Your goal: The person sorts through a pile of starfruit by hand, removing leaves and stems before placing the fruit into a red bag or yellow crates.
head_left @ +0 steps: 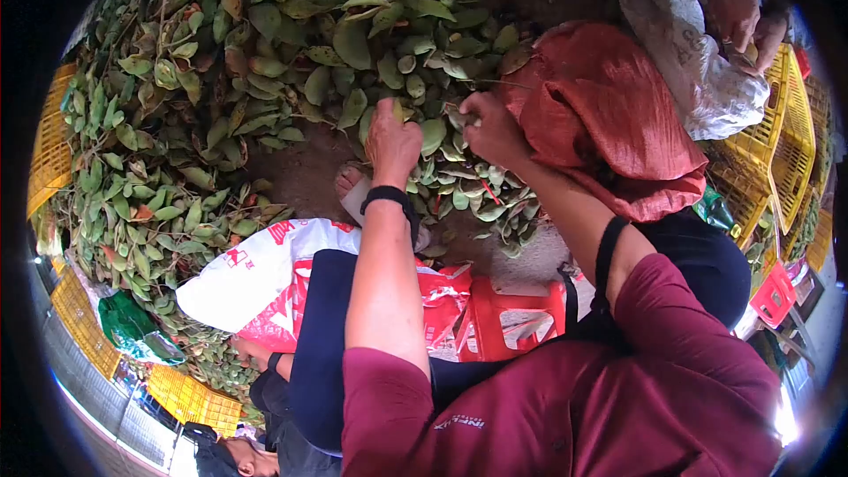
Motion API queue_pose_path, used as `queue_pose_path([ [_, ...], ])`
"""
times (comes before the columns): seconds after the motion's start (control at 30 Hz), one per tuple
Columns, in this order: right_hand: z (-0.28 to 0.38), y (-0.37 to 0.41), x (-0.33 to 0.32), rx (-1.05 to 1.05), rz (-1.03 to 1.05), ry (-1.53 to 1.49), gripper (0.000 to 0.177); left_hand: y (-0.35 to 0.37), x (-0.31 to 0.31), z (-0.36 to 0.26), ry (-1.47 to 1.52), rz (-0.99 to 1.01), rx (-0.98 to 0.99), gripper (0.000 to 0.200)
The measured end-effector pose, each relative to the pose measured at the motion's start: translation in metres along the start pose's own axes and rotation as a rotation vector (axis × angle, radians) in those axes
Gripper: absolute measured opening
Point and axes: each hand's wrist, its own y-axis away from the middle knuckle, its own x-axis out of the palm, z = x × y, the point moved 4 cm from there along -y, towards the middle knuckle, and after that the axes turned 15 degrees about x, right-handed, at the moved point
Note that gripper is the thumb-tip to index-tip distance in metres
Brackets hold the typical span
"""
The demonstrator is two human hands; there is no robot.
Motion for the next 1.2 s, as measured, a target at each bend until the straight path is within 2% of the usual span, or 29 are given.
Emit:
queue_pose_path([
  [0.1,-0.01,-0.011,-0.022,0.304,0.272,-0.284,0.023,-0.006,0.015,0.003,-0.088,0.128,-0.023,0.041],
  [0.13,-0.012,-0.011,-0.027,0.395,0.347,-0.461,0.026,-0.008,0.014,0.004,-0.093,0.052,-0.026,0.037],
  [0.23,-0.019,-0.003,-0.035,0.655,0.569,-1.004,0.037,-0.016,0.013,0.003,-0.186,0.08,-0.047,0.037],
  [0.27,-0.017,0.003,-0.033,0.662,0.585,-1.051,0.043,-0.017,0.012,0.002,-0.2,0.066,-0.046,0.035],
  [0.4,0.011,0.024,-0.03,0.714,0.889,-1.473,0.045,-0.005,0.005,0.002,-0.268,0.097,-0.075,0.035],
  [0.47,0.019,0.038,-0.033,0.711,0.878,-1.461,0.046,0.003,0.003,0.003,-0.27,0.094,-0.064,0.042],
  [0.57,0.025,0.054,-0.039,0.743,0.775,-1.439,0.045,0.013,-0.007,0.009,-0.174,-0.036,-0.185,0.051],
  [0.6,0.03,0.057,-0.042,0.736,0.741,-1.421,0.045,0.013,-0.012,0.012,-0.125,-0.112,-0.208,0.042],
  [0.7,0.048,0.068,-0.05,0.715,0.698,-1.373,0.04,0.018,-0.005,0.01,1.203,-0.118,-0.511,0.022],
  [0.73,0.056,0.073,-0.054,0.709,0.681,-1.367,0.039,0.022,-0.004,-0.002,1.421,-0.099,-0.489,0.016],
  [0.87,0.09,0.097,-0.082,0.617,0.641,-1.346,0.035,0.052,-0.036,-0.069,1.659,0.002,-0.302,0.032],
  [0.97,0.119,0.114,-0.117,0.527,0.514,-1.292,0.034,0.084,-0.067,-0.13,1.758,0.198,-0.04,0.028],
  [1.0,0.129,0.118,-0.131,0.46,0.41,-1.218,0.033,0.096,-0.075,-0.149,1.759,0.232,-0.029,0.027],
  [1.03,0.137,0.126,-0.145,0.403,0.333,-1.105,0.032,0.109,-0.078,-0.164,1.745,0.275,-0.101,0.03],
  [1.1,0.167,0.156,-0.176,0.305,0.167,-0.894,0.031,0.135,-0.087,-0.196,1.74,0.231,-0.111,0.03],
  [1.13,0.184,0.177,-0.19,0.256,0.11,-0.84,0.024,0.147,-0.088,-0.199,1.736,0.171,-0.151,0.027],
  [1.17,0.181,0.186,-0.199,0.096,-0.012,-0.573,0.018,0.151,-0.085,-0.211,1.745,0.144,-0.176,0.025],
  [1.2,0.177,0.198,-0.202,0.046,-0.054,-0.554,0.018,0.16,-0.092,-0.23,1.826,0.184,-0.094,0.026],
])
